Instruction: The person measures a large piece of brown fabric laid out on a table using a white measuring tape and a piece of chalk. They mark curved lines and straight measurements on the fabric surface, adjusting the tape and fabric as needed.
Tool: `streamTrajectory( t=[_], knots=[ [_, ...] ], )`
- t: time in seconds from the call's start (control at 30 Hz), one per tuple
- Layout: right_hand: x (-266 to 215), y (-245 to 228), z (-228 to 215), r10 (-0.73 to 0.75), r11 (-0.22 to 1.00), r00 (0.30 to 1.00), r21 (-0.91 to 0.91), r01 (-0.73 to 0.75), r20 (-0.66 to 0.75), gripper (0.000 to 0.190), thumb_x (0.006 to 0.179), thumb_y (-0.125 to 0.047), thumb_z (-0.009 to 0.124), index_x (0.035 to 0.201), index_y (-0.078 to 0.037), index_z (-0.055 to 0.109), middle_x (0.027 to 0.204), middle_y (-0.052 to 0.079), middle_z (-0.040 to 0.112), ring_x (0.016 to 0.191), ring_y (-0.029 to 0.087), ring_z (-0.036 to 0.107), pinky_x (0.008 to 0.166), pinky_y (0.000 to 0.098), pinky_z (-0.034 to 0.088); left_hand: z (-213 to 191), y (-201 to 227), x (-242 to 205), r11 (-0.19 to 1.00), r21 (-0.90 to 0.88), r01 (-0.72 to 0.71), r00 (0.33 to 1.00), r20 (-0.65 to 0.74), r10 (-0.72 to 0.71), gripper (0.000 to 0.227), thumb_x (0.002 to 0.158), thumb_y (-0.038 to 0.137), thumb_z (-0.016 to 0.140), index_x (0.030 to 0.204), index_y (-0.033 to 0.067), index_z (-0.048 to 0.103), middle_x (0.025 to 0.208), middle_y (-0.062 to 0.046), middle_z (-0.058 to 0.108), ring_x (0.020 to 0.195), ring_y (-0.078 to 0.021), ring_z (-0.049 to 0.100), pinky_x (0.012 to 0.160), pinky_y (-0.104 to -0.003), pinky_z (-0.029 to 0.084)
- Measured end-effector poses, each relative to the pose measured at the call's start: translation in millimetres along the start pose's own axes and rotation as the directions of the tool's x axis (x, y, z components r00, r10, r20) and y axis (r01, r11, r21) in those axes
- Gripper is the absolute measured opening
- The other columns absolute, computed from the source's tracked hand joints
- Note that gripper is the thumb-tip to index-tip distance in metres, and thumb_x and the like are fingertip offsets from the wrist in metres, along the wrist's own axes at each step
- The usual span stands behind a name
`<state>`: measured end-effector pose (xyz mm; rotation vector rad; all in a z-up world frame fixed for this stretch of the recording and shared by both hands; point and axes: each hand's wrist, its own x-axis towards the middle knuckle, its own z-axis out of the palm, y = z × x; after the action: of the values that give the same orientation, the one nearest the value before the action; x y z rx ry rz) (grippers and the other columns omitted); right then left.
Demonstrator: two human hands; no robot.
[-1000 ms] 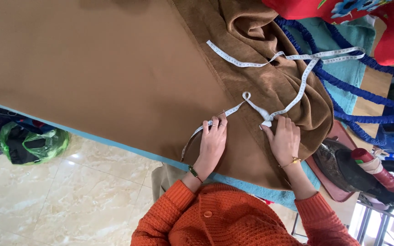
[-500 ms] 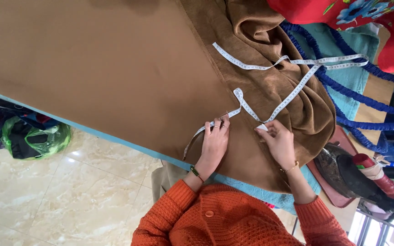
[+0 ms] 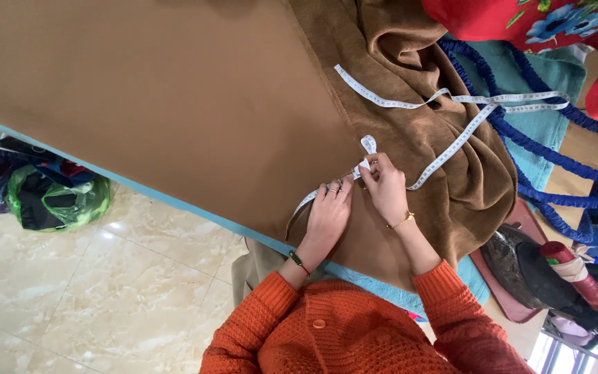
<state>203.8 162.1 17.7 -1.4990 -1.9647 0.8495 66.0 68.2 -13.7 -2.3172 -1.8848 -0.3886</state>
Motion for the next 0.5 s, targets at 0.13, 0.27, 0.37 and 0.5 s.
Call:
streamTrajectory(
  t=[0.13, 0.27, 0.37, 0.5],
  knots=[
    [-1.1, -0.5, -0.4, -0.028, 0.998, 0.999, -0.062, 0.029, 0.023, 0.025, 0.096, -0.014, 0.071, 0.12, -0.014, 0.064, 0.073, 0.007, 0.07, 0.068, 0.023, 0.068, 0.072, 0.0395, 0.055, -1.3, -1.6, 0.6, 1.0, -0.009, 0.005, 0.997, -0.071, -0.006, 0.038, 0.099, 0.01, 0.05, 0.135, 0.0056, 0.062, 0.124, -0.007, 0.057, 0.111, -0.0242, 0.057, 0.099, -0.04, 0.046],
    [-7.9, -5.6, -0.3, -0.001, 0.995, 0.999, -0.103, 0.006, 0.043, 0.02, 0.097, -0.018, 0.07, 0.116, -0.017, 0.063, 0.073, 0.003, 0.071, 0.069, 0.022, 0.068, 0.073, 0.039, 0.055, -6.4, -0.4, 2.7, 1.0, -0.021, 0.008, 0.994, -0.105, -0.01, 0.035, 0.098, 0.009, 0.052, 0.131, 0.0048, 0.065, 0.12, -0.009, 0.058, 0.108, -0.0265, 0.058, 0.097, -0.041, 0.047],
    [-6.6, -7.8, -0.2, -0.014, 0.99, 0.999, -0.136, 0.021, 0.051, 0.019, 0.096, -0.018, 0.07, 0.114, -0.017, 0.063, 0.074, 0.002, 0.072, 0.072, 0.024, 0.069, 0.075, 0.0401, 0.056, -11.1, -0.3, 3.6, 1.0, -0.026, 0.013, 0.993, -0.12, -0.016, 0.032, 0.099, 0.007, 0.052, 0.127, 0.0051, 0.067, 0.119, -0.01, 0.059, 0.106, -0.0272, 0.058, 0.095, -0.041, 0.047],
    [-6.7, -6.9, 3.9, -0.022, 0.985, 0.998, -0.168, 0.032, 0.061, 0.017, 0.096, -0.018, 0.069, 0.111, -0.016, 0.062, 0.075, 0.002, 0.073, 0.073, 0.026, 0.07, 0.075, 0.0419, 0.056, -22.3, -2.8, 5.6, 1.0, -0.017, 0.016, 0.993, -0.12, -0.018, 0.032, 0.097, 0.008, 0.053, 0.126, 0.0062, 0.067, 0.119, -0.008, 0.059, 0.106, -0.0257, 0.058, 0.097, -0.039, 0.048]
  ],
)
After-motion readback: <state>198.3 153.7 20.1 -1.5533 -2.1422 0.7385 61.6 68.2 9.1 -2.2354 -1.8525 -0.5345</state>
